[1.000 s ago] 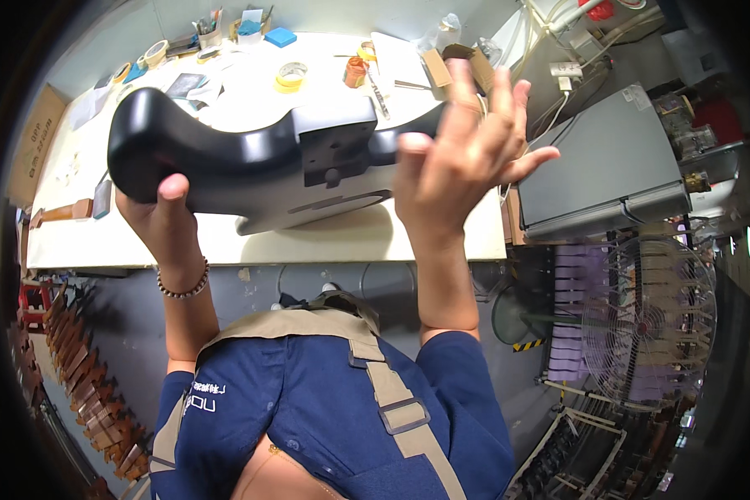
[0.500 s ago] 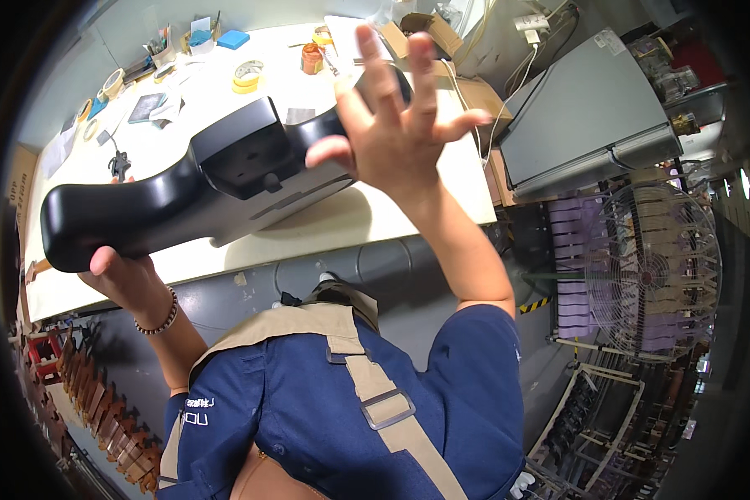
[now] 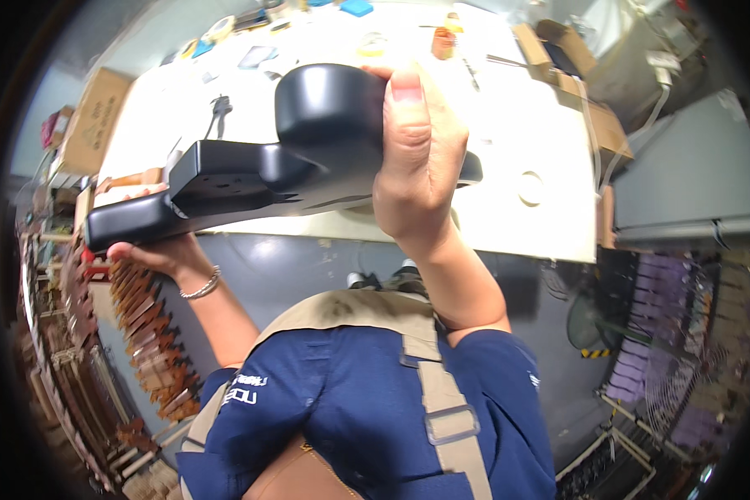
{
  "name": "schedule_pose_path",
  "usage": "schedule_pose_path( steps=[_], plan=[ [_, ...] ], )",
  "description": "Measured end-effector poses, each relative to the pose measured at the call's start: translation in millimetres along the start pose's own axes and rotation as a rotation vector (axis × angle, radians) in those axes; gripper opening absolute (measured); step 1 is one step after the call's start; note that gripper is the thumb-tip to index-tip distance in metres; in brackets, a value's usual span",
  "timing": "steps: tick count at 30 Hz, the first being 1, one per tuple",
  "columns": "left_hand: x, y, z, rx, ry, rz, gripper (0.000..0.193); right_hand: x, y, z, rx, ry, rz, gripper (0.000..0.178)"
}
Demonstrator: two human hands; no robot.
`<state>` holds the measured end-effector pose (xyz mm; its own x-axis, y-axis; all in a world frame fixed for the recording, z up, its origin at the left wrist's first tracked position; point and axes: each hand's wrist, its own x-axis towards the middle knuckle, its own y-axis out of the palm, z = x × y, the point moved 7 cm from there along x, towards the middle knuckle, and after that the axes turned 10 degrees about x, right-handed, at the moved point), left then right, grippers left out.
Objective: The person picks up black plastic parts from a rack and moves them to a workbench. They apply small white adhesive strips to the parts and then return them to the rack. The person repeats this process for several parts.
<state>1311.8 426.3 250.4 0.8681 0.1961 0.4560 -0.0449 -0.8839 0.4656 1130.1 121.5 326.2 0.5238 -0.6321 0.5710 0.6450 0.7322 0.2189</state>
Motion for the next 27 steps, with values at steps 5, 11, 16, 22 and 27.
schedule_pose_path(
  steps=[5,11,16,22,27],
  plan=[
    [-7.3,-17.6,-36.1,0.481,0.212,-0.325,0.066,-19.5,38.0,-26.5,-0.24,0.032,0.143,0.051],
    [-48.5,81.6,-90.4,0.586,0.622,0.138,0.054,-36.9,61.2,-48.9,-0.805,-0.298,0.397,0.023],
    [-20.4,47.7,-74.9,0.399,0.289,-0.11,0.042,-28.4,19.8,-79.6,-0.519,-0.09,0.292,0.027],
    [0.7,-7.6,-68.0,0.441,0.194,-0.189,0.037,-54.1,-20.7,-169.1,0.22,0.35,0.15,0.038],
    [-6.3,-14.9,-72.6,0.411,0.221,-0.252,0.033,-105.0,-29.3,-234.9,0.671,0.71,-0.248,0.04]
  ],
)
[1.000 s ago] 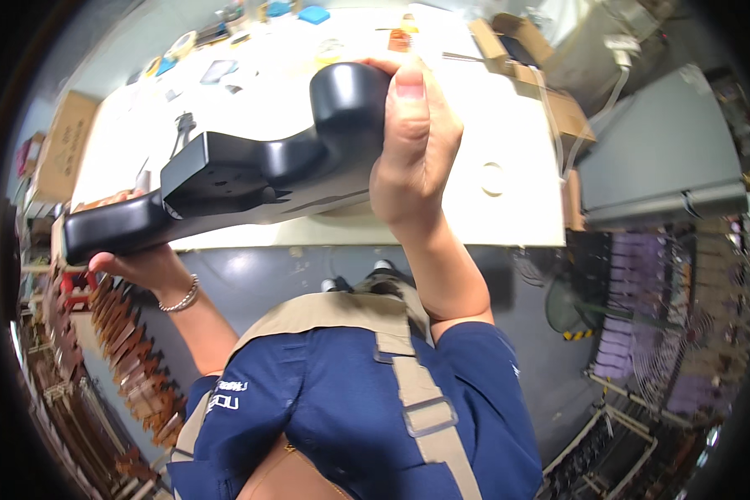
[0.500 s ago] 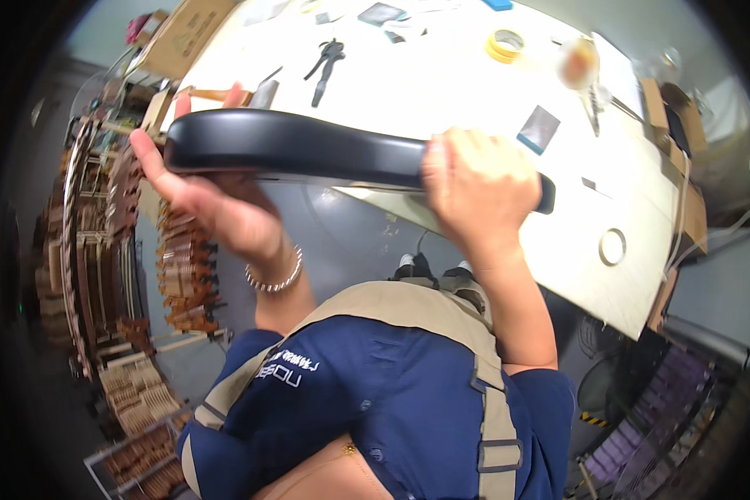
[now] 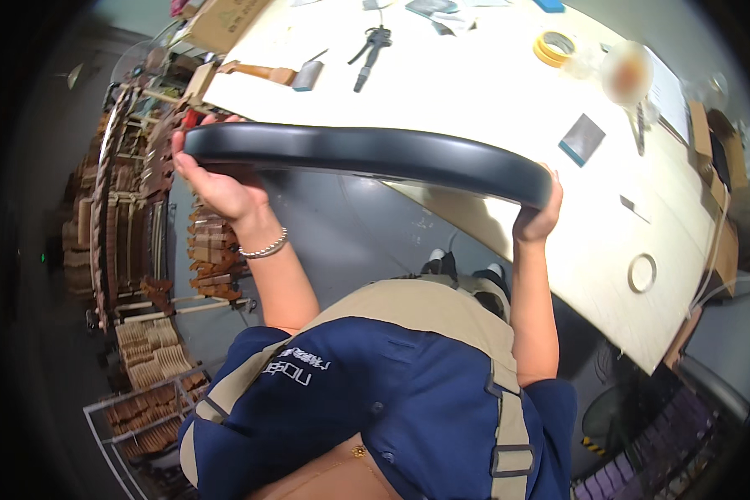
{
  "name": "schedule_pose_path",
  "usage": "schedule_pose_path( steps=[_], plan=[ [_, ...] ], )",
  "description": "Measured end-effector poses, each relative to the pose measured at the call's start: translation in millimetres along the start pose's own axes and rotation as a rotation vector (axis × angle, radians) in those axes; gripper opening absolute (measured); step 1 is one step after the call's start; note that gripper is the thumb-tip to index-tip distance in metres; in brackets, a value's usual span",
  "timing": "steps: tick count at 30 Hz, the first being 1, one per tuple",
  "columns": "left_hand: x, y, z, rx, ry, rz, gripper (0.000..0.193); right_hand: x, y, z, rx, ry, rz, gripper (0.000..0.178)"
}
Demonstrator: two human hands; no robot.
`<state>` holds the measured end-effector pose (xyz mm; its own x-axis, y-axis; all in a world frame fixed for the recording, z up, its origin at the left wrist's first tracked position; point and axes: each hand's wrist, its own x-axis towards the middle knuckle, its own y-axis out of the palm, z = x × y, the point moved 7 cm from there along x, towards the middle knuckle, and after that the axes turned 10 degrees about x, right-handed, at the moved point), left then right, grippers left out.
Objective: The person picks up black plastic parts from a rack and moves them to a workbench. They apply small white adhesive strips to the parts and then return them to the rack. The person repeats this process for several parts.
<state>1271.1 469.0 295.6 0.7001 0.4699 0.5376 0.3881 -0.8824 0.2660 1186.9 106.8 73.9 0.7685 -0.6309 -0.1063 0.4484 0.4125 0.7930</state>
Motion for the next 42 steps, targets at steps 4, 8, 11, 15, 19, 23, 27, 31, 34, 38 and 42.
schedule_pose_path(
  steps=[4,8,11,15,19,23,27,31,34,38,42],
  plan=[
    [-6.3,-0.5,-3.6,-0.038,0.012,0.083,0.035,-6.6,-8.1,-8.7,0.0,-0.063,0.135,0.044],
    [-10.2,6.6,-2.7,-0.118,-0.014,0.131,0.035,-12.7,-18.6,-0.1,-0.196,-0.189,0.11,0.044],
    [-5.3,18.1,-13.0,0.044,0.075,0.087,0.026,-17.6,-16.5,0.2,-0.238,-0.196,0.275,0.039],
    [-8.5,38.4,-29.1,0.028,0.05,0.066,0.029,-5.2,-54.2,20.0,-0.584,-0.031,0.174,0.038],
    [-20.1,74.4,-33.5,0.057,0.082,0.176,0.029,65.1,-115.9,91.9,-0.946,-0.175,-0.234,0.023],
    [-25.0,110.7,-34.6,0.03,0.096,0.268,0.03,181.3,-112.5,140.5,-1.282,-0.59,-0.209,0.03],
    [-30.4,134.9,-30.8,0.028,0.023,0.291,0.033,260.1,-107.0,142.8,-1.594,-0.697,-0.233,0.04],
    [-34.1,149.9,-31.7,0.026,0.053,0.311,0.035,305.9,-110.9,134.7,-1.899,-0.577,-0.173,0.037],
    [-32.6,157.8,-28.6,0.043,0.053,0.312,0.038,316.2,-119.9,139.6,-1.717,-0.453,-0.201,0.031],
    [-30.0,170.8,-23.2,0.054,0.039,0.384,0.041,300.1,-111.2,142.5,-0.843,-0.256,0.037,0.022],
    [-29.1,180.4,-17.6,0.024,0.008,0.452,0.042,285.0,-81.0,152.9,-0.798,0.045,0.22,0.019]
  ],
)
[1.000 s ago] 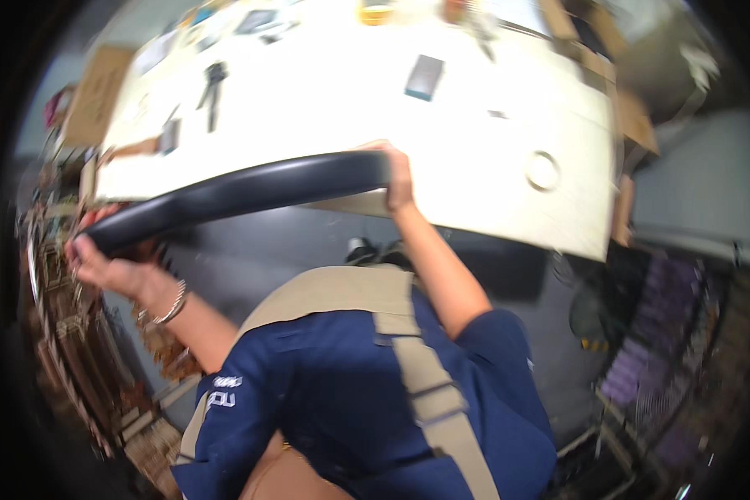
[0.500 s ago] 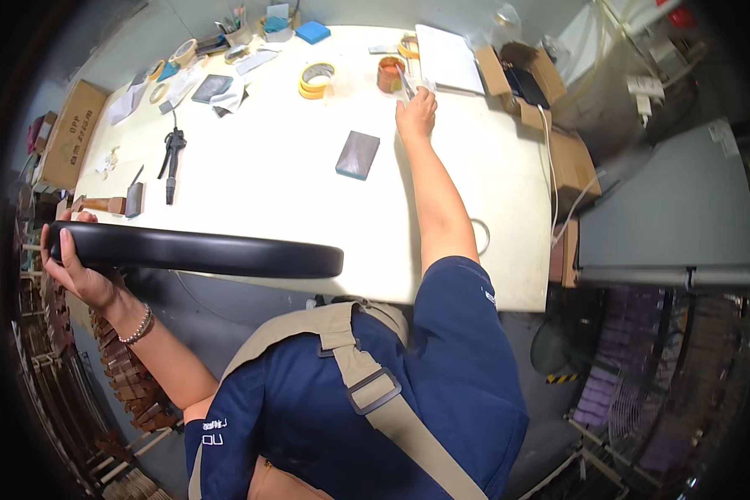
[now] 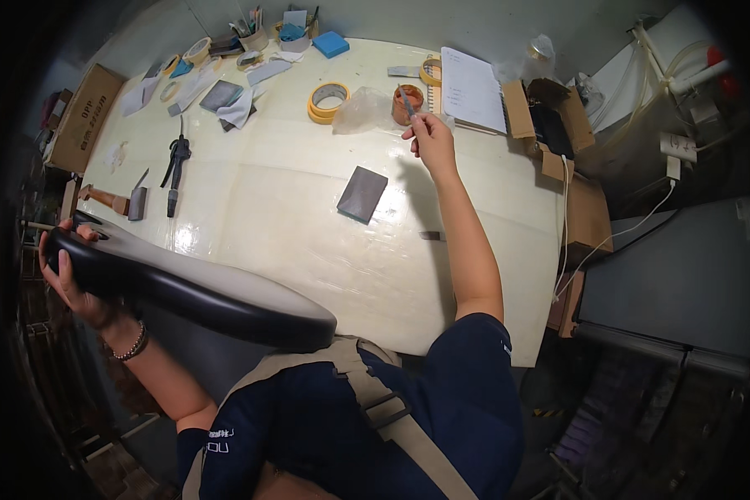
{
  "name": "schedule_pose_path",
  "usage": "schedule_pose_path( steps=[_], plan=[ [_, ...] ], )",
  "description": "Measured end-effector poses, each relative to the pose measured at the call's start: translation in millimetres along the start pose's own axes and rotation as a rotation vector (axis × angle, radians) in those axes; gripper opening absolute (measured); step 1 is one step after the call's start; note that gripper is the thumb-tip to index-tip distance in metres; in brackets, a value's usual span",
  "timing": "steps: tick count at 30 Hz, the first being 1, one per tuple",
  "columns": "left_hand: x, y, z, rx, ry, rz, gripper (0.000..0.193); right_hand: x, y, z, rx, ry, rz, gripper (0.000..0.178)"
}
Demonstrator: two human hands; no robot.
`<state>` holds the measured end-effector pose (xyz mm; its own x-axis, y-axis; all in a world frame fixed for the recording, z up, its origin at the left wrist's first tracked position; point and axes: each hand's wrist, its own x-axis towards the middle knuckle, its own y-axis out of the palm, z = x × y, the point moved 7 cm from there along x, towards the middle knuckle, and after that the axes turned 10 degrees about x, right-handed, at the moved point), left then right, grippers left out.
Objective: The person picks up black plastic parts from a rack and moves them to a workbench. They apply small white adhesive strips to the parts and then return them to the rack. The person repeats this process for several parts.
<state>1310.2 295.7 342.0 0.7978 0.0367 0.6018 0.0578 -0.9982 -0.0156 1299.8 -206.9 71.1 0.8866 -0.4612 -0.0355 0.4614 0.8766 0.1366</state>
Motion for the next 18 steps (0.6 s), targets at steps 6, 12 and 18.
schedule_pose_path(
  steps=[6,12,18],
  plan=[
    [2.1,8.8,6.2,-0.126,0.002,0.106,0.043,48.6,-11.7,67.4,-1.257,-0.269,-0.1,0.014],
    [3.9,8.9,11.6,-0.12,-0.052,0.07,0.044,102.4,9.7,48.4,-1.696,-0.215,0.132,0.017],
    [0.8,13.3,8.6,-0.093,-0.067,0.068,0.044,117.3,37.2,40.5,-1.816,-0.299,0.219,0.012]
  ],
)
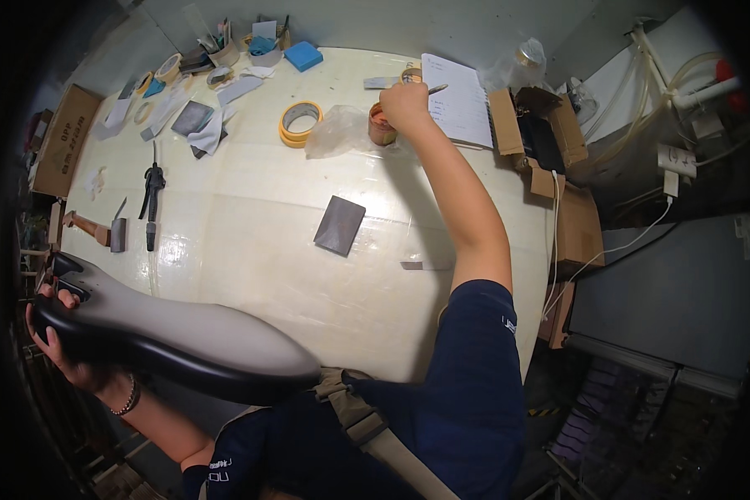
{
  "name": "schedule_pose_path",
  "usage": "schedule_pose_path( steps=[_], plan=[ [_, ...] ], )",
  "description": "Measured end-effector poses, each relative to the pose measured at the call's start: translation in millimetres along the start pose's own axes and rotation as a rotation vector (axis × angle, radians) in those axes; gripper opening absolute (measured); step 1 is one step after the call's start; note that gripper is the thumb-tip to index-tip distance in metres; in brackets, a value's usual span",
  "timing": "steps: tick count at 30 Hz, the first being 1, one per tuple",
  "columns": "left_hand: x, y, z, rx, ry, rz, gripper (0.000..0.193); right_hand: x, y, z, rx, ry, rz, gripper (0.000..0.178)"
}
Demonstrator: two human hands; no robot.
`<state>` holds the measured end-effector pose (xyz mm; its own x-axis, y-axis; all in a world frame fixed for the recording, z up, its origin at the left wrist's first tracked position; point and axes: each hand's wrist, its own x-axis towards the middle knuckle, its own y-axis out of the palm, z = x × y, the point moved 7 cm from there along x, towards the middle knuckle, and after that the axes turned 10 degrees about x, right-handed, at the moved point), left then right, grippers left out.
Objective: The person picks up black plastic parts from a rack and moves them to a workbench. They apply small white adhesive strips to the parts and then return them to the rack. The person repeats this process for several parts.
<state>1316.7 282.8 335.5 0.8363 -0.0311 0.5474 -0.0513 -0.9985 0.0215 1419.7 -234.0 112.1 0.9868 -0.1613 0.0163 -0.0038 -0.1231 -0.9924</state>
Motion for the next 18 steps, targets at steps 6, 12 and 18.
schedule_pose_path(
  steps=[6,12,18],
  plan=[
    [0.2,4.4,-0.5,0.035,-0.004,-0.009,0.045,3.6,5.6,6.7,-0.013,-0.01,0.002,0.011],
    [1.0,5.0,-0.1,0.052,0.001,-0.002,0.044,1.6,10.3,12.3,-0.095,-0.063,0.079,0.013],
    [3.8,3.6,1.7,0.039,0.003,0.0,0.044,5.8,-0.8,-3.3,-0.002,0.037,-0.015,0.011]
  ],
)
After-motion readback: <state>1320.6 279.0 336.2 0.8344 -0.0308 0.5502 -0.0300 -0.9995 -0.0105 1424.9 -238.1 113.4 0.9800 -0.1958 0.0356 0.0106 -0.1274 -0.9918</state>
